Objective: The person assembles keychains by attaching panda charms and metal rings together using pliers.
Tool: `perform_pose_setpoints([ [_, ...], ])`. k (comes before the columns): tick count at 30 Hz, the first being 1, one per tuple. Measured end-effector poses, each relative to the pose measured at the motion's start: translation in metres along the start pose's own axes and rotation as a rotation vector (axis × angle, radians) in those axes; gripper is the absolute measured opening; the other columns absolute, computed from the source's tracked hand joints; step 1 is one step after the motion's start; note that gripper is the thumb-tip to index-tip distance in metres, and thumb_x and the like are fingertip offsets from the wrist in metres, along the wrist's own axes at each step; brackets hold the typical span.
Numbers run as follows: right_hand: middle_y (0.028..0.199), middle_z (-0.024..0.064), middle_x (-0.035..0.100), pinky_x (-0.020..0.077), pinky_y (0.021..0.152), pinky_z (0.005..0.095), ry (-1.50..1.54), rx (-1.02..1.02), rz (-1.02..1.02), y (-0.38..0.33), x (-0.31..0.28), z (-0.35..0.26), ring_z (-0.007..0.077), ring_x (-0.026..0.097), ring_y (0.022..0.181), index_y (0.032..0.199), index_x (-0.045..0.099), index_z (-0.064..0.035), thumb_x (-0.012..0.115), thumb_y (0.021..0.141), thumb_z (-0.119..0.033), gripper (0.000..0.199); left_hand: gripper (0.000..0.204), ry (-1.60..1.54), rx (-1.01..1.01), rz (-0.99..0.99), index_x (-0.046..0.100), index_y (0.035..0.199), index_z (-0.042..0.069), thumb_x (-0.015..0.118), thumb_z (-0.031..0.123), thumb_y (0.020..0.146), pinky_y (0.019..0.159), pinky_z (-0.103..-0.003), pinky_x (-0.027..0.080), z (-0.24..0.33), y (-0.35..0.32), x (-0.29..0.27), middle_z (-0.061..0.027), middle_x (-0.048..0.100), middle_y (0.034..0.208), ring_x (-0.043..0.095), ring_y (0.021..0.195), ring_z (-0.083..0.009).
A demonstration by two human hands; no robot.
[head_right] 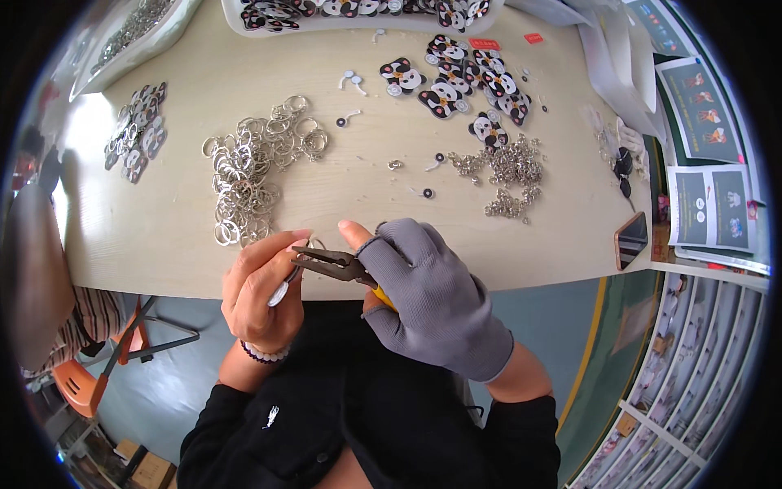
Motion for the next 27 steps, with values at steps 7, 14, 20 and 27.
perform_pose_setpoints([
  [7,0.087,0.0110,0.050,0.0475,0.066,0.0377,-0.003,-0.086,-0.033,0.000,-0.004,0.010,0.0292,0.052,0.074,0.109,0.054,-0.0022,0.064,0.064,-0.007,0.046,0.027,-0.075,-0.044,-0.028,0.061,0.092,-0.001,0.065,-0.007,0.066,0.056,-0.028,0.050,0.001,0.001,0.003,-0.0133,0.067,0.090,0.064,0.068,-0.0222],
  [14,0.083,0.0130,0.052,0.0475,0.066,0.0377,-0.098,-0.151,0.127,0.004,-0.003,0.015,0.0306,0.054,0.075,0.097,0.056,-0.0012,0.064,0.067,-0.007,0.032,0.028,-0.107,-0.099,-0.045,0.062,0.096,-0.001,0.064,-0.010,0.069,0.061,-0.029,0.052,0.002,0.007,0.003,-0.0144,0.067,0.090,0.065,0.075,-0.0249],
  [20,0.085,0.0165,0.056,0.0468,0.066,0.0387,-0.107,0.266,0.320,-0.010,-0.043,0.054,0.0333,0.057,0.073,0.093,0.055,0.0005,0.062,0.081,-0.006,0.016,0.032,0.343,-0.276,-0.009,0.052,0.126,-0.001,0.044,0.001,0.095,0.057,-0.019,0.040,-0.059,0.026,-0.058,-0.0082,0.064,0.110,0.055,0.077,-0.0098],
  [27,0.078,0.0120,0.055,0.0467,0.067,0.0351,-0.288,0.071,0.182,0.042,-0.028,0.057,0.0293,0.059,0.075,0.090,0.054,-0.0021,0.066,0.080,-0.016,0.021,0.034,1.058,-0.236,-0.397,0.052,0.126,0.013,0.048,0.011,0.092,0.084,-0.043,0.047,-0.140,0.067,-0.116,-0.0141,0.057,0.118,0.058,0.103,-0.0318],
])
Point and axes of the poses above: each hand's wrist, its own y-axis towards the middle knuckle, its own x-axis out of the palm, z = x × y, the point moved 2 cm from there along y, towards the middle knuckle
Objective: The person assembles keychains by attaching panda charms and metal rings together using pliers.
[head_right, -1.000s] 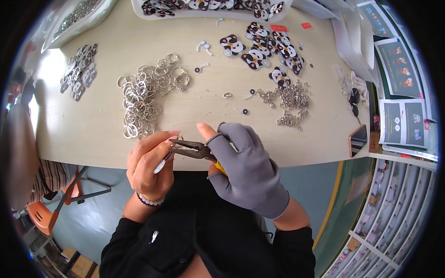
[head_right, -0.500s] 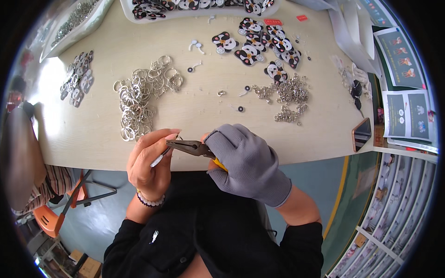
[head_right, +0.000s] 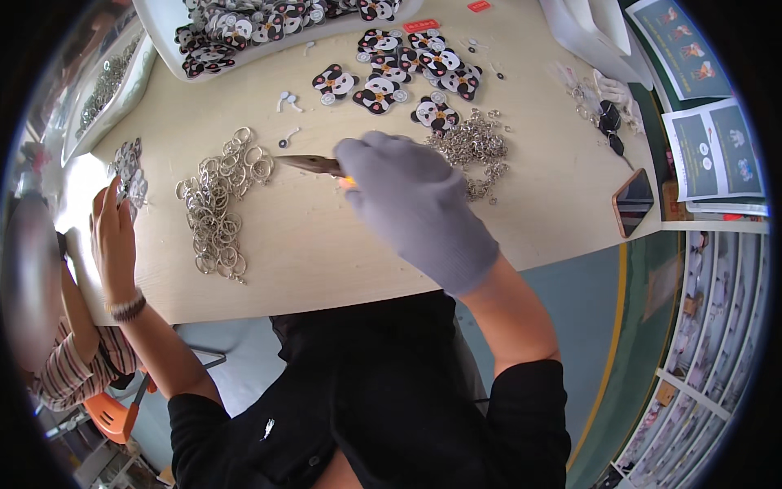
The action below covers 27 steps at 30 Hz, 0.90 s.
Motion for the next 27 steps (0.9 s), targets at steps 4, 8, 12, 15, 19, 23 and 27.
perform_pose_setpoints([
  [4,0.080,0.0096,0.057,0.0491,0.069,0.0350,-0.179,0.046,-0.210,0.020,0.016,-0.006,0.0291,0.061,0.079,0.093,0.054,-0.0049,0.067,0.077,-0.020,0.026,0.032,0.156,-0.204,-0.357,0.050,0.120,0.012,0.045,0.011,0.088,0.080,-0.046,0.048,-0.017,0.033,0.031,-0.0153,0.056,0.117,0.058,0.099,-0.0361],
  [8,0.078,0.0101,0.062,0.0519,0.058,0.0369,-0.287,-0.062,-0.127,0.023,0.011,-0.011,0.0244,0.065,0.073,0.082,0.061,-0.0067,0.067,0.073,-0.016,0.015,0.033,0.296,-0.242,-0.377,0.049,0.121,0.013,0.046,0.016,0.088,0.083,-0.044,0.047,-0.050,0.045,0.057,-0.0165,0.054,0.119,0.056,0.102,-0.0386],
  [12,0.083,0.0116,0.063,0.0522,0.063,0.0395,-0.007,0.043,-0.161,0.020,0.000,0.003,0.0285,0.064,0.076,0.093,0.061,-0.0071,0.065,0.076,-0.017,0.020,0.032,0.066,0.075,0.011,0.054,0.118,0.010,0.054,0.018,0.087,0.092,-0.041,0.044,0.020,0.061,0.026,-0.0152,0.056,0.119,0.054,0.109,-0.0353],
  [15,0.089,0.0148,0.063,0.0493,0.069,0.0371,0.103,0.149,-0.199,0.015,-0.017,0.007,0.0332,0.062,0.080,0.101,0.058,-0.0044,0.064,0.073,-0.010,0.029,0.027,-0.536,0.375,-0.112,0.059,0.114,0.006,0.056,0.014,0.089,0.094,-0.034,0.044,0.106,0.079,0.017,-0.0119,0.059,0.119,0.058,0.108,-0.0288],
  [19,0.088,0.0168,0.063,0.0487,0.069,0.0366,0.114,0.217,-0.139,-0.006,-0.020,0.020,0.0343,0.061,0.079,0.100,0.059,-0.0027,0.063,0.074,-0.008,0.027,0.037,-0.724,0.563,-0.288,0.052,0.120,-0.001,0.056,0.020,0.090,0.097,-0.036,0.042,0.217,0.085,0.028,-0.0177,0.051,0.127,0.053,0.113,-0.0329],
  [23,0.085,0.0161,0.063,0.0490,0.069,0.0386,0.117,0.253,-0.170,-0.017,-0.016,0.021,0.0340,0.062,0.078,0.099,0.059,-0.0041,0.064,0.079,-0.013,0.022,0.033,-0.528,0.629,-0.199,0.049,0.116,0.001,0.058,0.011,0.086,0.090,-0.041,0.044,0.243,0.084,0.057,-0.0170,0.055,0.112,0.053,0.105,-0.0345],
  [27,0.085,0.0168,0.063,0.0466,0.067,0.0362,0.121,0.348,-0.216,-0.025,-0.022,0.023,0.0347,0.061,0.076,0.098,0.058,-0.0012,0.064,0.079,-0.008,0.020,0.041,-0.467,0.622,-0.288,0.046,0.123,0.003,0.059,0.007,0.083,0.089,-0.040,0.045,0.242,0.098,0.059,-0.0174,0.054,0.114,0.053,0.107,-0.0340],
])
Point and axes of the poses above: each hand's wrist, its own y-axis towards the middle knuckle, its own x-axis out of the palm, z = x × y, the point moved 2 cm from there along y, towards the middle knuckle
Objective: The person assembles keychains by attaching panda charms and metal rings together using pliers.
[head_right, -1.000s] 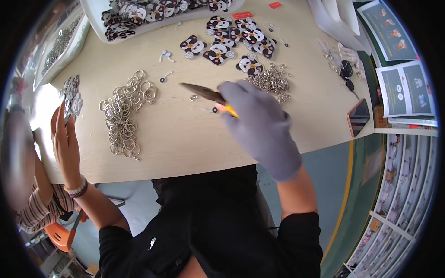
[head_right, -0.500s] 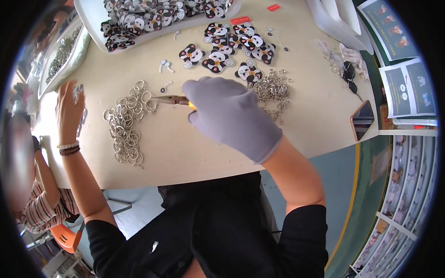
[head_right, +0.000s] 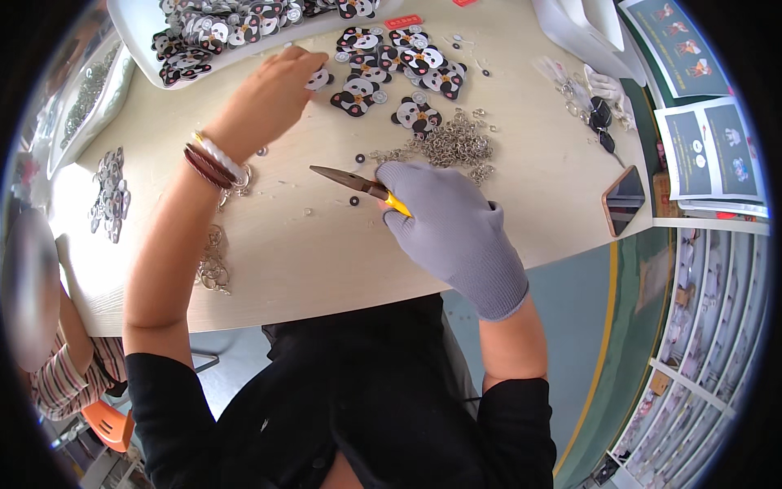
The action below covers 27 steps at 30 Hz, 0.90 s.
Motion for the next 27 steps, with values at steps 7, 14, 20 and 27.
perform_pose_setpoints([
  [7,0.083,0.0153,0.060,0.0478,0.065,0.0423,-0.078,-0.061,0.058,-0.022,0.004,0.000,0.0343,0.060,0.077,0.090,0.054,-0.0039,0.061,0.081,-0.015,0.016,0.057,-0.278,-0.089,-0.202,0.047,0.123,0.006,0.071,0.019,0.074,0.081,-0.034,0.045,-0.023,0.026,-0.024,-0.0164,0.057,0.105,0.056,0.094,-0.0255],
  [14,0.084,0.0083,0.058,0.0492,0.067,0.0364,-0.432,-0.199,-0.025,-0.031,0.016,-0.016,0.0254,0.060,0.081,0.095,0.057,-0.0067,0.063,0.074,-0.011,0.023,0.032,-0.443,-0.136,-0.003,0.050,0.100,0.004,0.068,0.026,0.083,0.060,-0.026,0.042,-0.043,0.012,-0.016,-0.0032,0.053,0.077,0.049,0.067,-0.0110],
  [20,0.076,0.0057,0.057,0.0485,0.056,0.0327,-0.624,-0.503,0.002,-0.020,0.011,-0.014,0.0202,0.063,0.075,0.089,0.059,-0.0077,0.061,0.069,-0.013,0.021,0.030,-0.816,-0.251,-0.021,0.050,0.110,0.001,0.062,0.018,0.088,0.055,-0.021,0.046,-0.022,-0.041,-0.056,-0.0024,0.054,0.080,0.052,0.061,-0.0065],
  [27,0.078,0.0071,0.058,0.0513,0.064,0.0356,-0.723,-0.489,-0.267,-0.006,0.006,-0.020,0.0262,0.062,0.076,0.088,0.059,-0.0086,0.057,0.073,-0.009,0.015,0.038,-1.359,-0.387,0.052,0.045,0.123,-0.007,0.058,0.008,0.090,0.070,-0.024,0.056,0.002,-0.122,-0.065,-0.0075,0.059,0.095,0.060,0.070,-0.0081],
])
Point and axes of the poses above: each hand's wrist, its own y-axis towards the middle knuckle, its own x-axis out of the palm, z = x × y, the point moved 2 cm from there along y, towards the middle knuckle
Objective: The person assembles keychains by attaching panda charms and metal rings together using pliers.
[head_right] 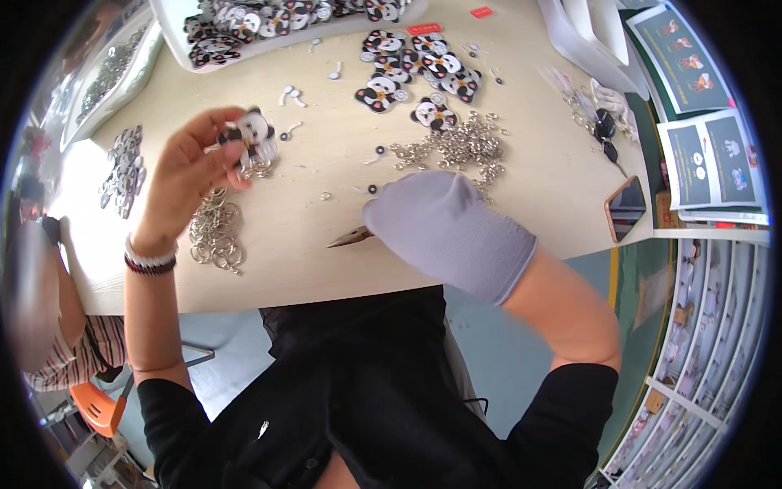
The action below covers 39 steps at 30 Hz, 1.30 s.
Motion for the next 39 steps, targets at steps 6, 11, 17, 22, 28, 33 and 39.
perform_pose_setpoints([
  [6,0.065,0.0066,0.056,0.0443,0.060,0.0298,0.495,-0.087,0.429,0.006,-0.010,0.011,0.0169,0.058,0.063,0.078,0.058,-0.0059,0.066,0.077,-0.014,0.012,0.026,-0.258,-0.029,0.004,0.040,0.111,0.001,0.055,0.000,0.090,0.054,-0.022,0.050,-0.020,-0.051,0.031,-0.0094,0.056,0.099,0.060,0.074,-0.0112],
  [11,0.064,-0.0006,0.050,0.0371,0.059,0.0253,1.302,0.061,0.192,0.013,-0.019,-0.008,0.0066,0.042,0.062,0.080,0.057,-0.0044,0.067,0.081,-0.016,0.016,0.024,-0.098,-0.042,-0.022,0.038,0.108,0.004,0.053,0.000,0.091,0.064,-0.022,0.045,-0.022,-0.071,0.057,-0.0062,0.056,0.094,0.057,0.074,-0.0088],
  [17,0.065,-0.0026,0.049,0.0367,0.059,0.0232,1.386,-0.006,0.086,0.015,-0.017,-0.014,0.0046,0.041,0.063,0.081,0.058,-0.0040,0.067,0.082,-0.013,0.013,0.022,-0.029,0.090,-0.036,0.045,0.106,0.002,0.056,-0.003,0.088,0.067,-0.026,0.048,-0.024,-0.081,0.063,-0.0064,0.055,0.093,0.059,0.076,-0.0138],
  [22,0.066,-0.0022,0.049,0.0368,0.060,0.0230,1.344,-0.033,-0.062,0.016,-0.023,-0.018,0.0048,0.042,0.064,0.081,0.057,-0.0032,0.066,0.083,-0.013,0.013,0.021,0.141,0.162,-0.093,0.053,0.107,0.002,0.057,-0.003,0.087,0.067,-0.029,0.048,-0.026,-0.088,0.057,-0.0073,0.058,0.092,0.062,0.079,-0.0164],
  [28,0.070,-0.0039,0.050,0.0345,0.060,0.0222,1.482,0.020,-0.164,0.023,-0.020,-0.033,0.0048,0.043,0.065,0.080,0.056,-0.0044,0.067,0.080,-0.007,0.011,0.025,0.440,0.478,-0.087,0.064,0.097,0.000,0.065,-0.009,0.073,0.059,-0.030,0.046,-0.025,-0.092,0.052,-0.0121,0.065,0.082,0.062,0.070,-0.0231],
  [33,0.071,-0.0018,0.050,0.0365,0.061,0.0219,1.487,0.000,0.069,0.040,-0.013,-0.057,0.0040,0.042,0.067,0.083,0.054,-0.0032,0.064,0.086,-0.014,0.015,0.020,0.498,0.509,0.270,0.064,0.091,0.002,0.068,0.000,0.072,0.051,-0.032,0.042,-0.035,-0.099,0.054,-0.0081,0.063,0.072,0.056,0.053,-0.0236],
  [39,0.078,0.0041,0.055,0.0430,0.063,0.0294,0.729,0.078,0.360,0.096,-0.024,-0.029,0.0151,0.053,0.069,0.089,0.056,-0.0044,0.066,0.082,-0.015,0.016,0.010,0.122,0.413,0.500,0.063,0.091,-0.002,0.061,0.004,0.083,0.048,-0.024,0.039,-0.048,-0.107,0.036,-0.0061,0.063,0.072,0.053,0.053,-0.0111],
])
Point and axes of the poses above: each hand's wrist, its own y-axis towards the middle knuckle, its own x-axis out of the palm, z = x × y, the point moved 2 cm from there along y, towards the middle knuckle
